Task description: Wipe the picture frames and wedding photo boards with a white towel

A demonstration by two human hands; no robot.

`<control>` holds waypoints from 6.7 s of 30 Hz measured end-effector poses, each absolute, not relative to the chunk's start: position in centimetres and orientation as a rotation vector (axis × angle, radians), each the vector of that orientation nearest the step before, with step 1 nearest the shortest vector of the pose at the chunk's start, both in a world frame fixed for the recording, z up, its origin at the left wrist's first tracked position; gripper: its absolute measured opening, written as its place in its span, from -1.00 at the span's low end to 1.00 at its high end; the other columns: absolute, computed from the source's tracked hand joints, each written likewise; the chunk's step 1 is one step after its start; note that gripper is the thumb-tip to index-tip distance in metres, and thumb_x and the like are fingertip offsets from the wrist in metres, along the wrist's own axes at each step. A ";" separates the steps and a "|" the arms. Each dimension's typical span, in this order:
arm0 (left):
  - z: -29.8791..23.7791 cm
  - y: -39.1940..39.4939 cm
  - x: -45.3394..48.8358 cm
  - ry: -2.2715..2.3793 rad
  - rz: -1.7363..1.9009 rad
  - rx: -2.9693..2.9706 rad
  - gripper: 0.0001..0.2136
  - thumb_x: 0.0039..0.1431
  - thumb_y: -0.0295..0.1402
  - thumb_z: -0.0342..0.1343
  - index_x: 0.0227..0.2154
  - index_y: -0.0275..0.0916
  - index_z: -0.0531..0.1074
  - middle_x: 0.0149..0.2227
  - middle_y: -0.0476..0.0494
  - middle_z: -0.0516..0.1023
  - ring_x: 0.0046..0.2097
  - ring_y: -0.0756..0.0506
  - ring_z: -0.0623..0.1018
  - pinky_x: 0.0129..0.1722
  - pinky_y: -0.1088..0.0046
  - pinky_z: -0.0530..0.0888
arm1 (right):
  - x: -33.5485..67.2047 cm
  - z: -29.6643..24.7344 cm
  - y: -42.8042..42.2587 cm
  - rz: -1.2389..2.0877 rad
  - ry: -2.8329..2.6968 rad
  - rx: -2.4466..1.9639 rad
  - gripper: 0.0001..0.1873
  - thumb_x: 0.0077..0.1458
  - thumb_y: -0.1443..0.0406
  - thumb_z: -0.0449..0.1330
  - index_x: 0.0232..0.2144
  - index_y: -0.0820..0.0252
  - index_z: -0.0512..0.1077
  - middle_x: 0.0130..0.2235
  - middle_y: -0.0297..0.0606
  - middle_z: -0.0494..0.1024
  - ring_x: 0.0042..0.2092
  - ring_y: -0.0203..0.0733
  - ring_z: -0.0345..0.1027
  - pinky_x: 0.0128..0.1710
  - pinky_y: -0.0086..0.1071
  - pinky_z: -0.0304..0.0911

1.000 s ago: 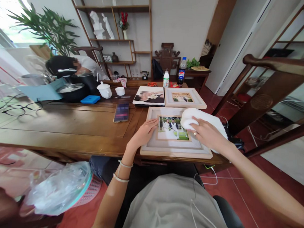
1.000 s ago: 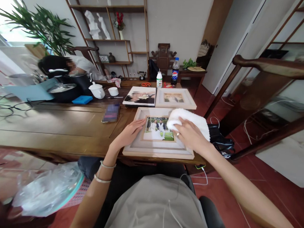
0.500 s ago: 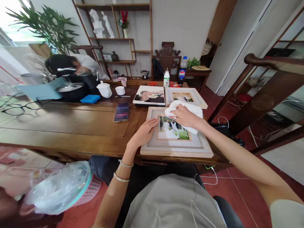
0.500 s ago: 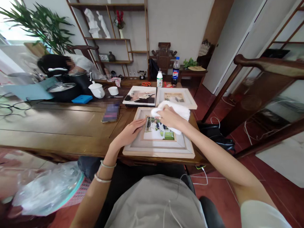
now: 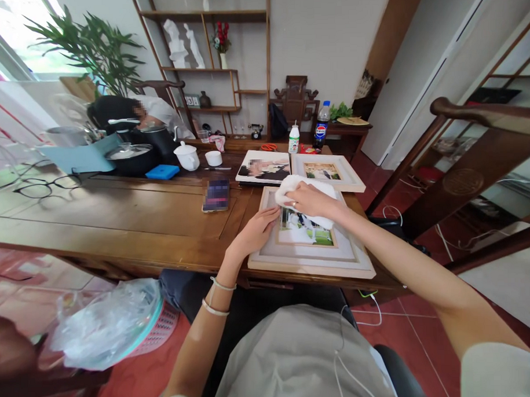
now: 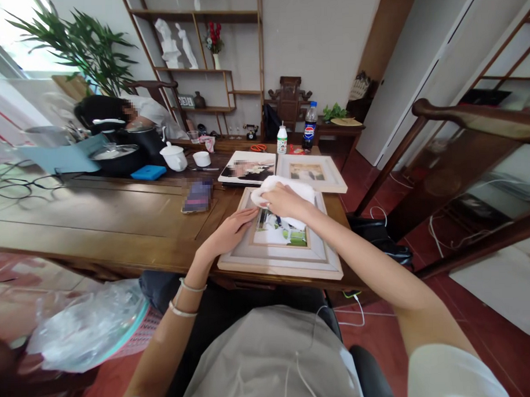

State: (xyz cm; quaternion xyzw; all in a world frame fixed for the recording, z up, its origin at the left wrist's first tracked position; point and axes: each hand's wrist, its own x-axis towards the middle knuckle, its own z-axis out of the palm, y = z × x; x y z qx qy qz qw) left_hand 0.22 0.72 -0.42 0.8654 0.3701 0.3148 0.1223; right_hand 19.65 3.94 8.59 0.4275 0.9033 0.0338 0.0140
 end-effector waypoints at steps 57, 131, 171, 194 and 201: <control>-0.5 1.1 0.9 1.156 0.903 2.532 -0.60 0.25 -0.46 -0.16 0.13 -0.33 0.28 0.19 -0.23 0.30 0.25 -0.13 0.24 0.23 0.20 0.23 | 22.4 6.3 2.4 0.642 2.822 1.433 -0.50 0.02 0.61 0.01 -0.05 0.15 0.44 0.26 -0.14 0.17 0.27 0.13 -0.05 0.17 0.10 -0.08; -0.6 0.8 0.9 1.204 0.875 2.499 -0.61 0.29 -0.42 -0.19 0.13 -0.34 0.29 0.21 -0.20 0.27 0.25 -0.12 0.24 0.24 0.25 0.22 | 24.3 7.0 -10.7 0.042 2.903 1.421 -0.55 -0.04 0.49 0.04 -0.08 0.19 0.44 0.18 -0.02 0.30 0.21 0.09 0.12 0.15 0.05 0.06; -0.4 0.7 0.8 1.167 0.868 2.530 -0.61 0.27 -0.43 -0.19 0.12 -0.35 0.29 0.21 -0.22 0.27 0.25 -0.11 0.24 0.25 0.25 0.20 | 28.9 6.0 -4.8 0.261 2.945 1.639 -0.75 0.08 0.39 0.06 -0.21 0.26 0.47 0.06 0.01 0.43 0.18 0.06 0.17 0.11 -0.04 0.13; -0.3 0.6 0.8 1.145 0.880 2.533 -0.61 0.27 -0.44 -0.17 0.12 -0.31 0.30 0.21 -0.20 0.28 0.25 -0.11 0.24 0.25 0.25 0.20 | 23.7 6.4 -13.5 -0.060 3.029 1.341 -0.52 -0.11 0.48 0.09 -0.09 0.12 0.45 0.20 -0.12 0.28 0.24 0.04 0.09 0.10 -0.05 0.18; -0.3 0.8 0.6 1.133 0.856 2.541 -0.60 0.27 -0.44 -0.17 0.14 -0.28 0.27 0.22 -0.18 0.26 0.25 -0.11 0.23 0.25 0.21 0.20 | 25.9 5.4 -3.9 0.168 2.944 1.494 -0.51 -0.05 0.50 0.10 -0.01 0.25 0.38 0.19 0.06 0.27 0.25 0.08 0.04 0.17 0.05 0.04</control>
